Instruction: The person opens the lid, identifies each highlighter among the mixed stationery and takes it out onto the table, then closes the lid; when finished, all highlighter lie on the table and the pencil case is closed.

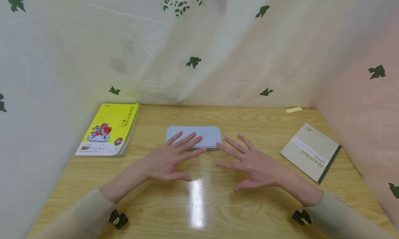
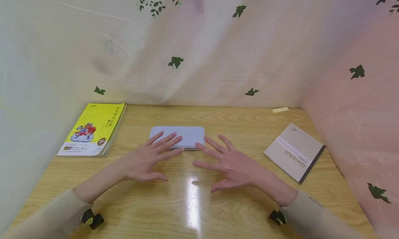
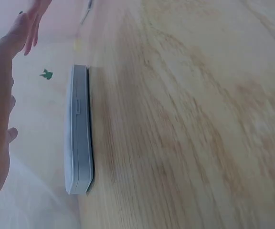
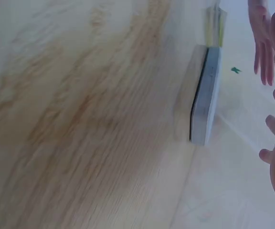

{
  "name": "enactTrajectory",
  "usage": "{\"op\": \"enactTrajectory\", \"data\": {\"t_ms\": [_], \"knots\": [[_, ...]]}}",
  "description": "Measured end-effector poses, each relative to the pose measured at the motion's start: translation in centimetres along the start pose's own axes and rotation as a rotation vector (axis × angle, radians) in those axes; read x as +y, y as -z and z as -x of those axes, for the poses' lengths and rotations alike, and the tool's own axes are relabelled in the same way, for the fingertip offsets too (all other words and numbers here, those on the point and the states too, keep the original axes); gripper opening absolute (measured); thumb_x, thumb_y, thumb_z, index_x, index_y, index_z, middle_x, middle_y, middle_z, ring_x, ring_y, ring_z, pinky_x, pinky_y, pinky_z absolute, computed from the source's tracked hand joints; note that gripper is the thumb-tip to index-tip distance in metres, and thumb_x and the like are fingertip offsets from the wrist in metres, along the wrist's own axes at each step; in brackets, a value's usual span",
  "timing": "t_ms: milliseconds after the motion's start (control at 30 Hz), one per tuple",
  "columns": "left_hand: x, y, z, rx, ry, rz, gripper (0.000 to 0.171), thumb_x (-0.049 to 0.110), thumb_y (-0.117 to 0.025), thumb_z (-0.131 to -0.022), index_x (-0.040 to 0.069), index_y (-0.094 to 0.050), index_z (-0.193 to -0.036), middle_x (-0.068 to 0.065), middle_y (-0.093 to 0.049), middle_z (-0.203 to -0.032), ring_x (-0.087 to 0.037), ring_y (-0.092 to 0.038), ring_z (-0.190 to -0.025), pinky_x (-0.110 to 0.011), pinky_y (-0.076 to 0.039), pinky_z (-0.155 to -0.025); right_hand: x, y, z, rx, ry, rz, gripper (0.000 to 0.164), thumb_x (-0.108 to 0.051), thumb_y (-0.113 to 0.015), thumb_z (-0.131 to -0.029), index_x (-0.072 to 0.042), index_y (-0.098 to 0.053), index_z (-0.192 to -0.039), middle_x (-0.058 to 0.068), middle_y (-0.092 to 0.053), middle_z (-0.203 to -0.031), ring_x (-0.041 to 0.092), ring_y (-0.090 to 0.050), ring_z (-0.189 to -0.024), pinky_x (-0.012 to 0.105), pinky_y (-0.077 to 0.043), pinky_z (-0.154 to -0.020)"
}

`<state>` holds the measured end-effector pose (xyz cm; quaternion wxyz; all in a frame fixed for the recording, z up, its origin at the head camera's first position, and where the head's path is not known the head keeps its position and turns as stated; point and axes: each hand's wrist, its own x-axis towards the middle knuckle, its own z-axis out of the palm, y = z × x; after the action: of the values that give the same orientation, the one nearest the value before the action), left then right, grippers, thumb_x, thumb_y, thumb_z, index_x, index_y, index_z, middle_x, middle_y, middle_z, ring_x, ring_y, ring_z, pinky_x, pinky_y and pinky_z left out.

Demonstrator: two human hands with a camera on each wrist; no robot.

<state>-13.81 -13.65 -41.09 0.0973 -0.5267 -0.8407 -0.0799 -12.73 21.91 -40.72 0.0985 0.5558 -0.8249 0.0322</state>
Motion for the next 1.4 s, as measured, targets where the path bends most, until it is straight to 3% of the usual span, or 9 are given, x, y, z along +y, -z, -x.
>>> {"op": "enactTrajectory", "data": {"t_ms": [133, 267, 533, 667, 767, 833, 967, 1133, 1400], "knots": [[-0.3, -0.3, -0.2, 0.025, 0.062, 0.014, 0.091, 0.068, -0.054, -0.094, 0.028, -0.016, -0.167, -0.003, -0.015, -0.176, -0.028, -0.019, -0.162, -0.058, -0.02, -0.129, 0.4, 0.0, -0.3, 0.025, -0.046, -0.022, 0.091, -0.065, -0.074, -0.081, -0.034, -0.038, -0.159, 0.013, -0.019, -0.173, 0.042, -0.023, -0.158, 0.068, -0.022, -0.122], [-0.6, -0.7, -0.4, 0.055, 0.142, 0.066, 0.095, 0.06, -0.065, -0.092, 0.026, -0.018, -0.166, -0.004, -0.02, -0.174, -0.027, -0.024, -0.161, -0.059, -0.022, -0.128, 1.0, 0.0, -0.8, 0.077, -0.087, -0.073, 0.091, -0.057, -0.077, -0.082, -0.031, -0.039, -0.16, 0.015, -0.018, -0.173, 0.042, -0.025, -0.157, 0.068, -0.028, -0.12], [-2.2, -0.9, 0.0, 0.188, 0.317, 0.212, 0.097, 0.05, -0.074, -0.09, 0.02, -0.021, -0.166, -0.007, -0.029, -0.171, -0.029, -0.032, -0.157, -0.059, -0.027, -0.127, 3.0, -0.7, -3.1, 0.239, -0.154, -0.163, 0.087, -0.045, -0.081, -0.083, -0.022, -0.043, -0.157, 0.014, -0.026, -0.171, 0.037, -0.038, -0.152, 0.063, -0.041, -0.116], [-3.0, -1.1, 0.2, 0.171, 0.479, 0.352, 0.104, 0.047, -0.077, -0.089, 0.022, -0.012, -0.167, -0.007, -0.025, -0.173, -0.032, -0.031, -0.157, -0.055, -0.027, -0.128, 3.6, -1.0, -4.3, 0.281, -0.225, -0.196, 0.08, -0.051, -0.073, -0.091, -0.022, -0.041, -0.159, 0.011, -0.03, -0.17, 0.035, -0.041, -0.151, 0.061, -0.041, -0.117], [-3.6, -1.3, 0.4, 0.138, 0.616, 0.463, 0.108, 0.047, -0.077, -0.089, 0.027, -0.006, -0.167, -0.005, -0.019, -0.174, -0.034, -0.026, -0.159, -0.055, -0.025, -0.129, 3.8, -1.3, -5.3, 0.273, -0.298, -0.244, 0.078, -0.053, -0.067, -0.095, -0.025, -0.037, -0.161, 0.007, -0.029, -0.171, 0.034, -0.04, -0.152, 0.061, -0.04, -0.118], [-3.9, -1.4, 0.5, 0.128, 0.67, 0.503, 0.109, 0.048, -0.078, -0.088, 0.029, -0.006, -0.167, -0.004, -0.016, -0.175, -0.034, -0.023, -0.16, -0.056, -0.022, -0.129, 4.0, -1.6, -6.1, 0.255, -0.351, -0.285, 0.077, -0.051, -0.068, -0.095, -0.026, -0.036, -0.161, 0.004, -0.026, -0.172, 0.034, -0.037, -0.153, 0.062, -0.039, -0.118], [-4.6, -1.7, 0.9, 0.128, 0.697, 0.533, 0.111, 0.049, -0.08, -0.086, 0.031, -0.006, -0.167, -0.004, -0.015, -0.175, -0.033, -0.02, -0.161, -0.057, -0.02, -0.13, 4.4, -2.2, -7.3, 0.193, -0.463, -0.378, 0.079, -0.046, -0.071, -0.094, -0.033, -0.033, -0.162, -0.001, -0.021, -0.174, 0.034, -0.031, -0.157, 0.063, -0.037, -0.119], [-5.8, -2.6, 1.0, 0.107, 0.727, 0.594, 0.115, 0.047, -0.084, -0.083, 0.025, -0.01, -0.167, -0.006, -0.015, -0.175, -0.034, -0.018, -0.161, -0.056, -0.019, -0.13, 5.0, -3.8, -8.2, 0.104, -0.555, -0.48, 0.08, -0.051, -0.071, -0.093, -0.032, -0.034, -0.161, 0.002, -0.024, -0.173, 0.034, -0.029, -0.158, 0.062, -0.036, -0.12], [-7.0, -4.3, 2.0, 0.065, 0.751, 0.732, 0.124, 0.039, -0.091, -0.077, 0.014, -0.01, -0.167, -0.011, -0.013, -0.175, -0.033, -0.014, -0.162, -0.055, -0.017, -0.131, 4.6, -5.7, -8.9, 0.001, -0.569, -0.488, 0.087, -0.053, -0.078, -0.087, -0.03, -0.037, -0.161, 0.01, -0.028, -0.171, 0.036, -0.029, -0.157, 0.062, -0.034, -0.122]]}}
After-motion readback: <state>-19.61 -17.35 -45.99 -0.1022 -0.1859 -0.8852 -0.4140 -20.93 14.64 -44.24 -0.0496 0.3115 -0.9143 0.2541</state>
